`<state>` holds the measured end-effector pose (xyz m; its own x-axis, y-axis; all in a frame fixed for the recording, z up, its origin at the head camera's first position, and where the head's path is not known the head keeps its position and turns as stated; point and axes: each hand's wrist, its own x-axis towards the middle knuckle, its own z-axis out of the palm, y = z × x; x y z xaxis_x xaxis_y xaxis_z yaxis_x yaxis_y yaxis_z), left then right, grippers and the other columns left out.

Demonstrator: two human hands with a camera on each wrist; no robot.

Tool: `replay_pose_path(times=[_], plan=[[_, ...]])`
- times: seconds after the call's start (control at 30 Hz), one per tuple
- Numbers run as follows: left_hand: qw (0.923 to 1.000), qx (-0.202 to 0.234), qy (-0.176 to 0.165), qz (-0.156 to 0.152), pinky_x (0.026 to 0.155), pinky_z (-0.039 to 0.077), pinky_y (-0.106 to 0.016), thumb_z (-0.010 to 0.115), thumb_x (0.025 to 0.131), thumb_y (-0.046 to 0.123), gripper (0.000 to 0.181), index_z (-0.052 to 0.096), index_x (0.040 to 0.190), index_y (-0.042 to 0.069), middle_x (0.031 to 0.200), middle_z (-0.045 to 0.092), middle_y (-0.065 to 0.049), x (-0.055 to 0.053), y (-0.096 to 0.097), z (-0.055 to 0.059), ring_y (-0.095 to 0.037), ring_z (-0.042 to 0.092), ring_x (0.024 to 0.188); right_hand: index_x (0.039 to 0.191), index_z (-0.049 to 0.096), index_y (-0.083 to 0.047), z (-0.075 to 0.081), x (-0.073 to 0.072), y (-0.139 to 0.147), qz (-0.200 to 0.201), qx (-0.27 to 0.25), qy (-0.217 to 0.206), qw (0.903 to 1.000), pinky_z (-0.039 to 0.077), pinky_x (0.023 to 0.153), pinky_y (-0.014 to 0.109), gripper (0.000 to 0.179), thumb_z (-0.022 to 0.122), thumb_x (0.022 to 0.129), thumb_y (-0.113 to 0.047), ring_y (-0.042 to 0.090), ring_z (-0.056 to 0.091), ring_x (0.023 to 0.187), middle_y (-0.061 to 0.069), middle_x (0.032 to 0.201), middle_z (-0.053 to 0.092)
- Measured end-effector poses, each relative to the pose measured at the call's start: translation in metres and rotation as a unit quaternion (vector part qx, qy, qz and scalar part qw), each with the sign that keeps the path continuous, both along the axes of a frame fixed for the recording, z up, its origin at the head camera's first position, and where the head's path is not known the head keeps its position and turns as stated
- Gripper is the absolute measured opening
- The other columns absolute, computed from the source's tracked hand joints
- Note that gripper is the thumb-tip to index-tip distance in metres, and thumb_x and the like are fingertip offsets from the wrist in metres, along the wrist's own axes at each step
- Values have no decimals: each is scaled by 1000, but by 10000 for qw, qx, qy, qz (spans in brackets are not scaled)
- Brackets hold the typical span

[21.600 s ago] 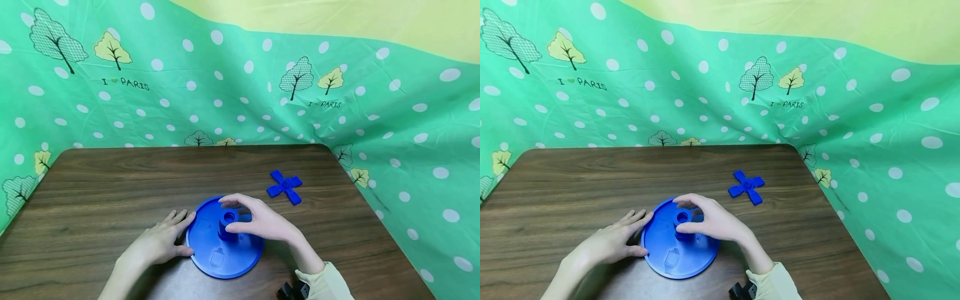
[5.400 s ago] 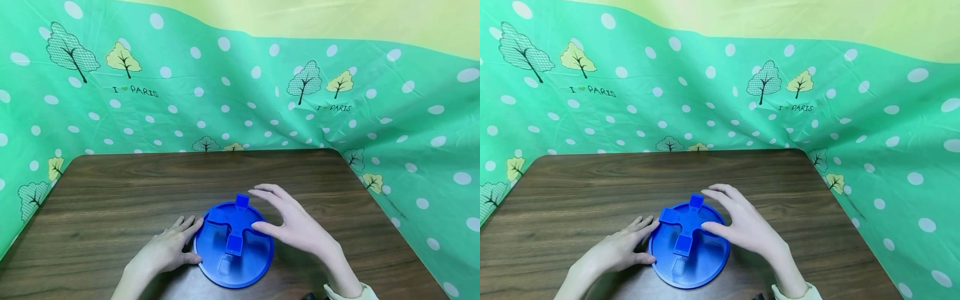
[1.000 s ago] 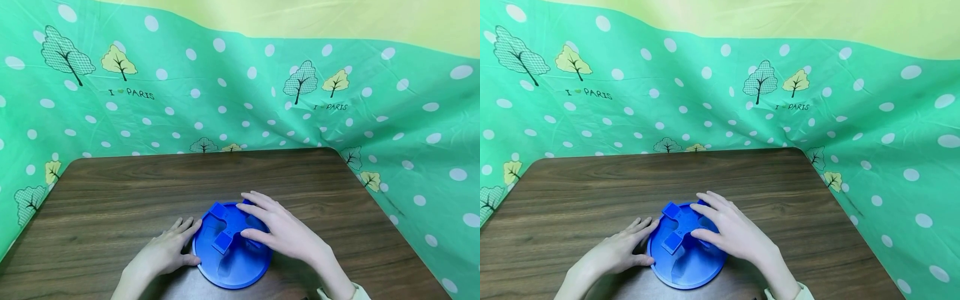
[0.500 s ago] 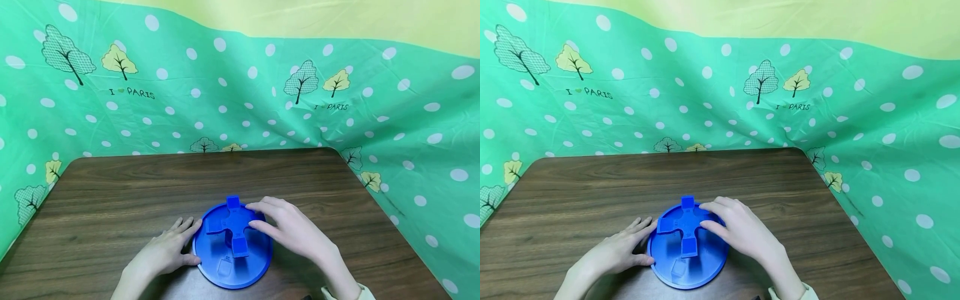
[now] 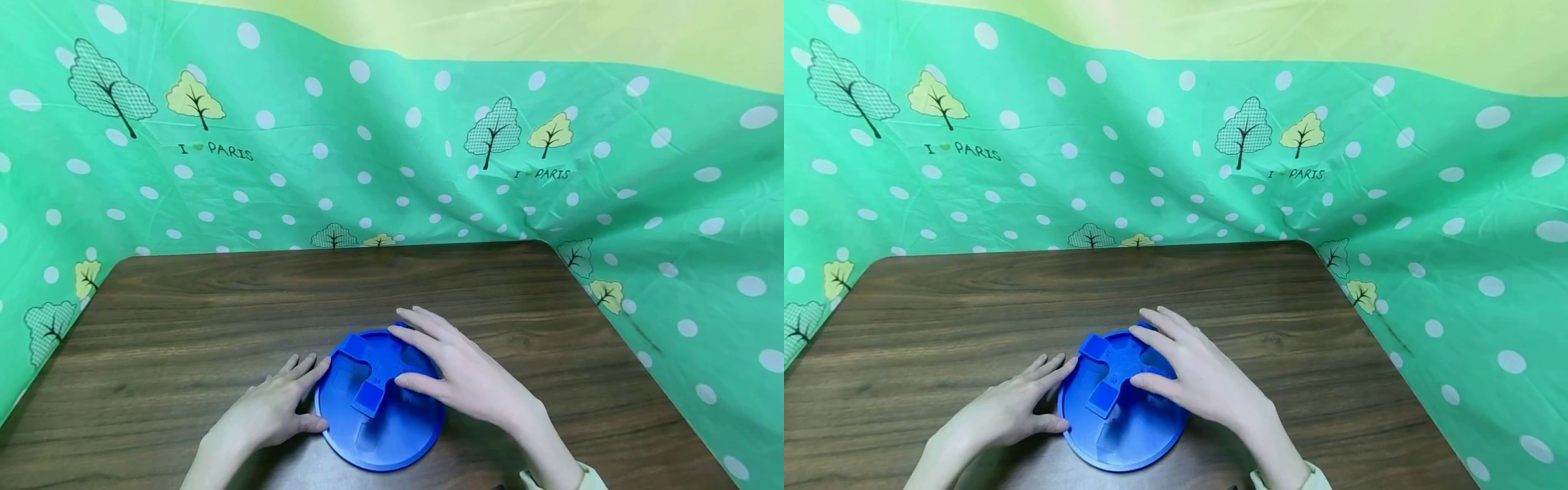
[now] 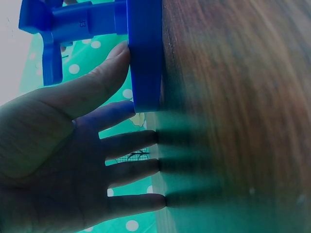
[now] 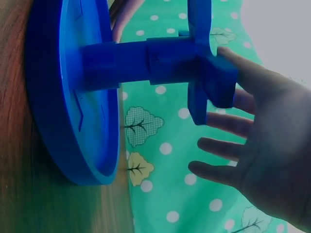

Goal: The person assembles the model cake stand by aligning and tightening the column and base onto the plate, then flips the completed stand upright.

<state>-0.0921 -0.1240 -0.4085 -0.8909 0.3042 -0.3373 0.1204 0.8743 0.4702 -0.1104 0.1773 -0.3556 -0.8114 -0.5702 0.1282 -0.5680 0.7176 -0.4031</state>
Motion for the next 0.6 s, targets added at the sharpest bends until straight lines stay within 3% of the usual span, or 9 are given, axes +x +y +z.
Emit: replay_pose_path(times=[0.1,0.33,0.6], plan=[[10000,7,5,-7,105,27,-87,81,81,55,95,38,160,25,169,33,-11,0,0,0,-45,23,158,152,50,-34,0,1,-1,-25,88,-245,9997,40,121,53,69,61,93,-67,20,30,159,-13,167,34],[10000,12,45,-24,104,27,-88,81,81,55,95,38,160,25,169,34,-11,1,0,0,-44,24,158,149,55,-32,1,2,0,-128,138,-218,9996,47,117,48,70,57,92,-72,18,42,151,-11,163,41],[10000,9,70,-24,105,27,-87,81,81,55,95,38,160,25,169,33,-11,1,0,0,-44,24,158,150,53,-32,2,2,0,-109,182,-366,9991,48,116,50,75,59,89,-75,20,42,152,-10,164,39]])
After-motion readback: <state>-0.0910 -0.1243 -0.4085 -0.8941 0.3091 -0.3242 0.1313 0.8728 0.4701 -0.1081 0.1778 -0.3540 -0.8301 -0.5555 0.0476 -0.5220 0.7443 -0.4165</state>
